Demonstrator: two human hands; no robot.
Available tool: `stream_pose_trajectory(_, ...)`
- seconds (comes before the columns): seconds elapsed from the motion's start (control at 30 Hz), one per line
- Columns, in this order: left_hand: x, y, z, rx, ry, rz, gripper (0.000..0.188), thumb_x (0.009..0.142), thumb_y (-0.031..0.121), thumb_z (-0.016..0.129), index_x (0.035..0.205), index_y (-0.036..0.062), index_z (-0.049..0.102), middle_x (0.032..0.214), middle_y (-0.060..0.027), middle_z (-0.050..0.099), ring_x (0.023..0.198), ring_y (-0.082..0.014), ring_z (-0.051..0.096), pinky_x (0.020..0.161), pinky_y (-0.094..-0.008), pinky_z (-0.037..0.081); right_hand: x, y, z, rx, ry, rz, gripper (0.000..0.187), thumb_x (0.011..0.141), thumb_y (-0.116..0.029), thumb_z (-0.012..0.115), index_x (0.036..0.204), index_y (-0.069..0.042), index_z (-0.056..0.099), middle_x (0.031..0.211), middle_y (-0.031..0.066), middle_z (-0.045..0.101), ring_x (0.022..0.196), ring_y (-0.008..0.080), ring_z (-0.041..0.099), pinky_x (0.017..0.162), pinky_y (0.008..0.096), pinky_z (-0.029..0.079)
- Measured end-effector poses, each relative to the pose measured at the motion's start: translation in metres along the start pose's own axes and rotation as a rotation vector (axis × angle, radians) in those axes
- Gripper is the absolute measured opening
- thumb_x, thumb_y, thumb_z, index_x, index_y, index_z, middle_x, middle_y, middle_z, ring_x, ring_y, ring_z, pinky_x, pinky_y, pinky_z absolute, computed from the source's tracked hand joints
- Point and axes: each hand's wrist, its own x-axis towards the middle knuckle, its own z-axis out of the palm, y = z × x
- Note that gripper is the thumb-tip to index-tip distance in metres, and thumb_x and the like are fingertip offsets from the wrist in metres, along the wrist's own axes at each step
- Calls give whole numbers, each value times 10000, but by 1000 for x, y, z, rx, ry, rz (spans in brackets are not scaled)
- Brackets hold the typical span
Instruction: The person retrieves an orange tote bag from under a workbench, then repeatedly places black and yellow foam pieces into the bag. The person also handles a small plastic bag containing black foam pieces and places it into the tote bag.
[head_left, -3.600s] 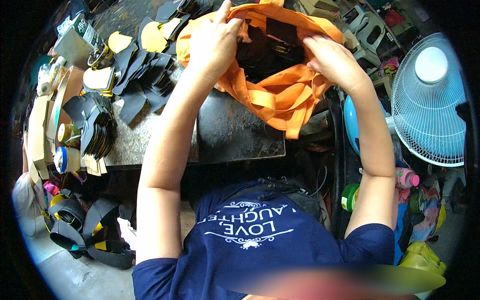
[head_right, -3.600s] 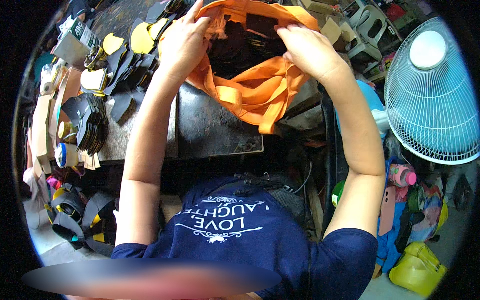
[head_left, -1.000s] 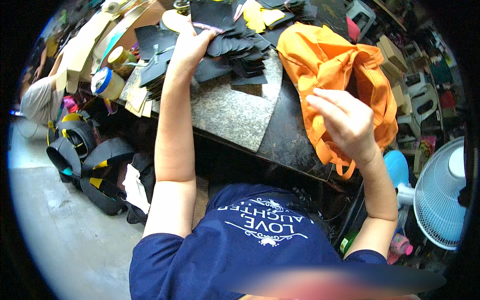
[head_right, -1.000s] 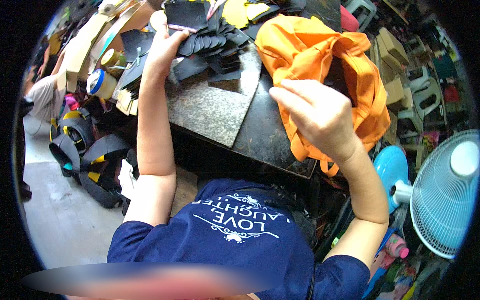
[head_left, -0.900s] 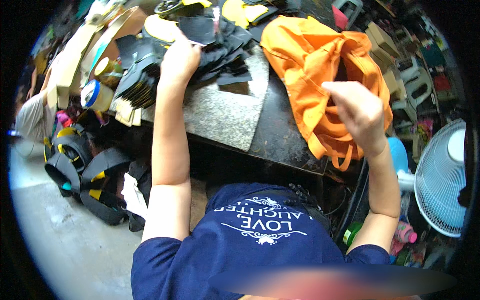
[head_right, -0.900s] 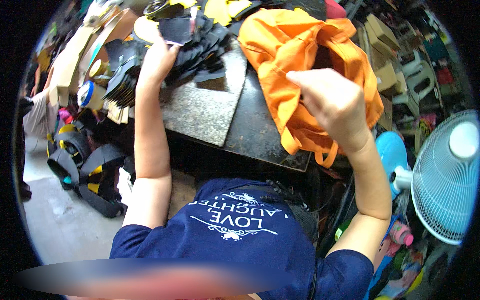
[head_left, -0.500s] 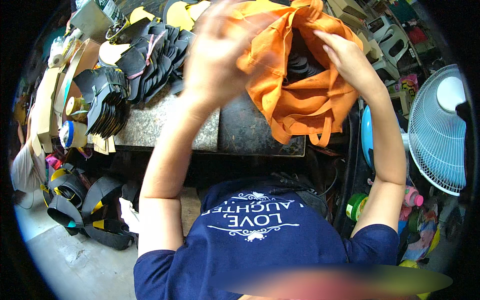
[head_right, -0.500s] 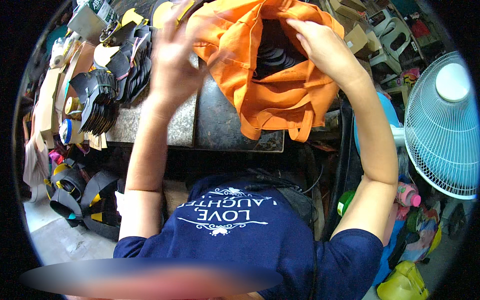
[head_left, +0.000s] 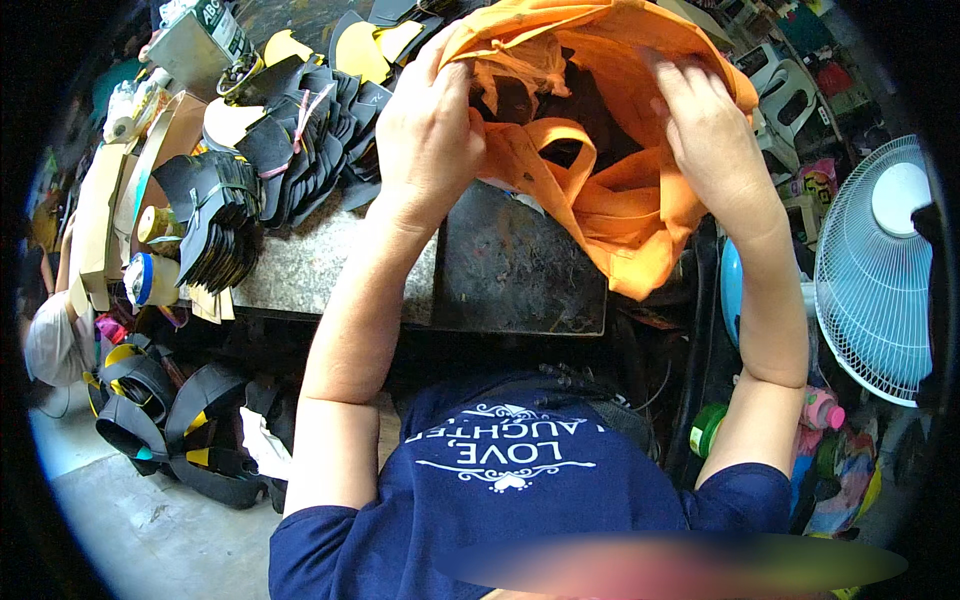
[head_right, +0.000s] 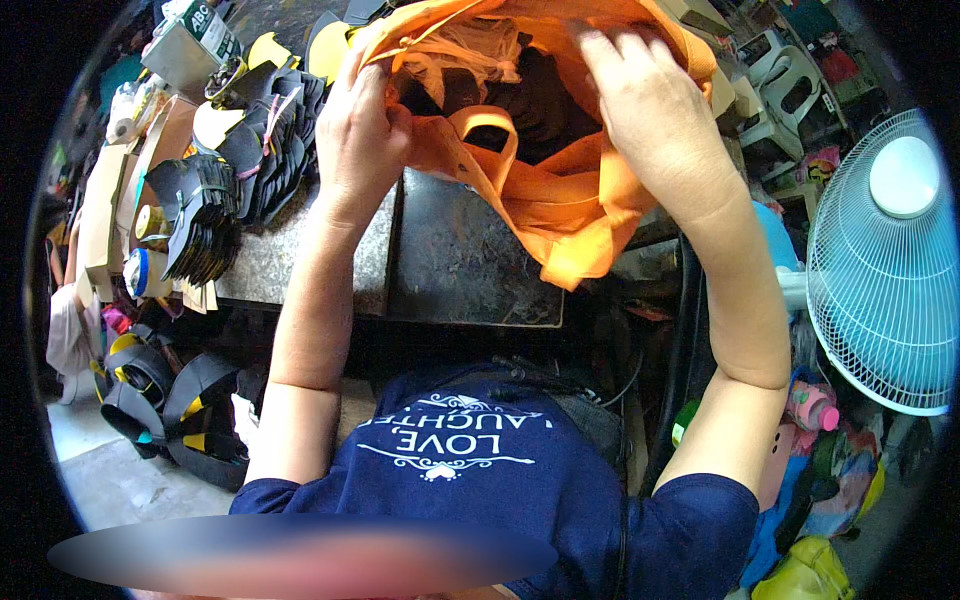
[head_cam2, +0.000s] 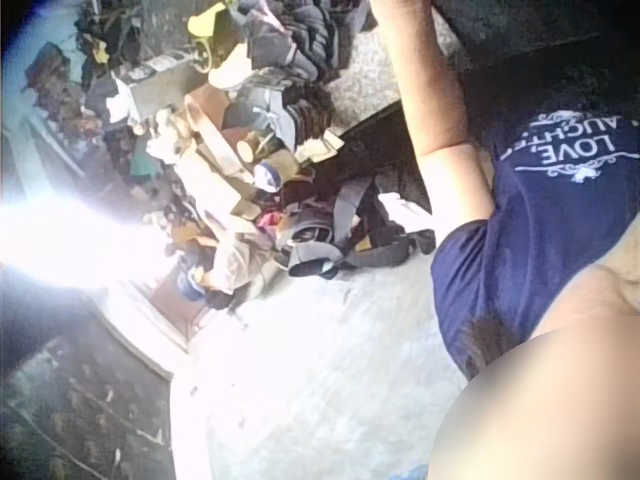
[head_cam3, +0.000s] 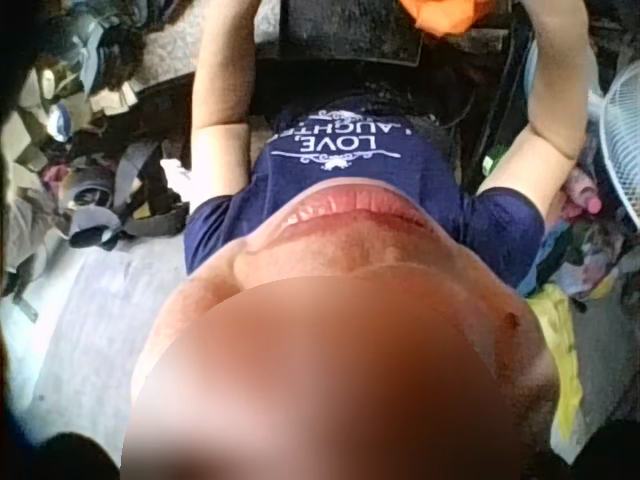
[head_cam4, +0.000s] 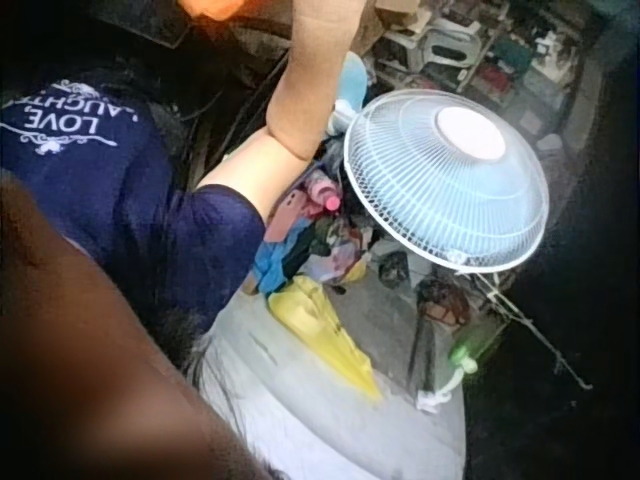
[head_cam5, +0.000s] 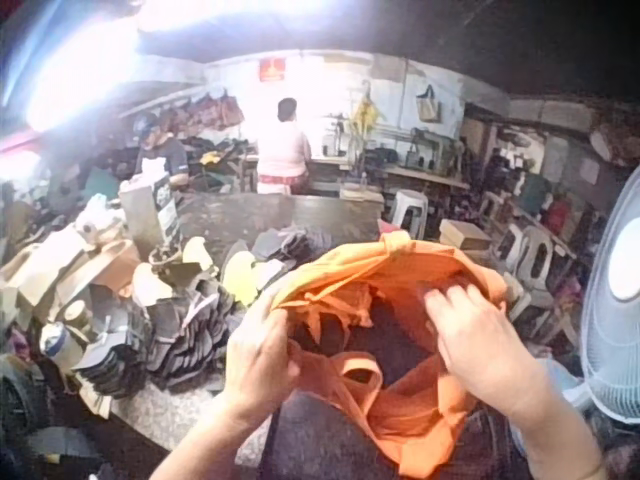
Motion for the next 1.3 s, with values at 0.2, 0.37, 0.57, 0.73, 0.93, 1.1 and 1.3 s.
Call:
stream_pose_trajectory(0.2,-4,-12,4,-119,152,20,391,714,-55,609,1104,-30,610,1295,-188,589,1080,-356,651,876,-400,563,15,-26,19,653,-317,-26,316,962,-77,584,1274,-35,611,1111,231,679,1026,386,663,866,421,539)
stream_pose_trajectory(0.37,-7,-18,1,-93,162,65,445,702,-53,605,1139,22,639,1274,-152,607,1030,-335,674,848,-386,575,52,-5,83,272,-415,-57,423,960,-295,643,1326,-106,544,1189,211,648,1119,382,622,922,412,535)
stream_pose_trajectory(0.57,-7,-14,-6,-25,143,38,427,661,-22,647,1078,66,681,1242,-94,625,999,-295,682,815,-365,580,73,20,138,68,-337,-124,462,959,-392,617,1348,-154,544,1253,158,642,1121,324,628,944,400,524)
stream_pose_trajectory(0.73,-3,-12,-19,64,207,-7,313,661,6,666,970,51,682,1231,-74,618,982,-286,674,776,-361,577,79,9,114,111,-193,-187,472,952,-456,602,1332,-179,565,1214,142,670,1027,312,676,912,418,534)
stream_pose_trajectory(0.93,-15,2,-48,190,101,-88,544,677,-9,643,1216,64,638,1233,-109,616,1013,-303,672,808,-380,578,76,-57,77,237,-246,-170,486,852,-454,723,1216,-140,651,991,211,713,943,369,695,876,474,533)
stream_pose_trajectory(1.1,-23,6,-71,143,6,-103,609,688,-43,605,1290,50,610,1274,-143,609,1070,-331,655,873,-382,563,74,-62,79,294,-449,-145,411,874,-276,701,1251,-127,636,1062,190,710,968,364,693,883,465,538)
stream_pose_trajectory(1.3,-30,9,-76,32,-59,-98,716,692,-86,588,1388,76,545,1305,-143,582,1081,-338,643,893,-391,556,87,-61,79,447,-200,-148,255,945,-219,617,1191,-169,655,1020,125,705,934,306,695,826,420,548)
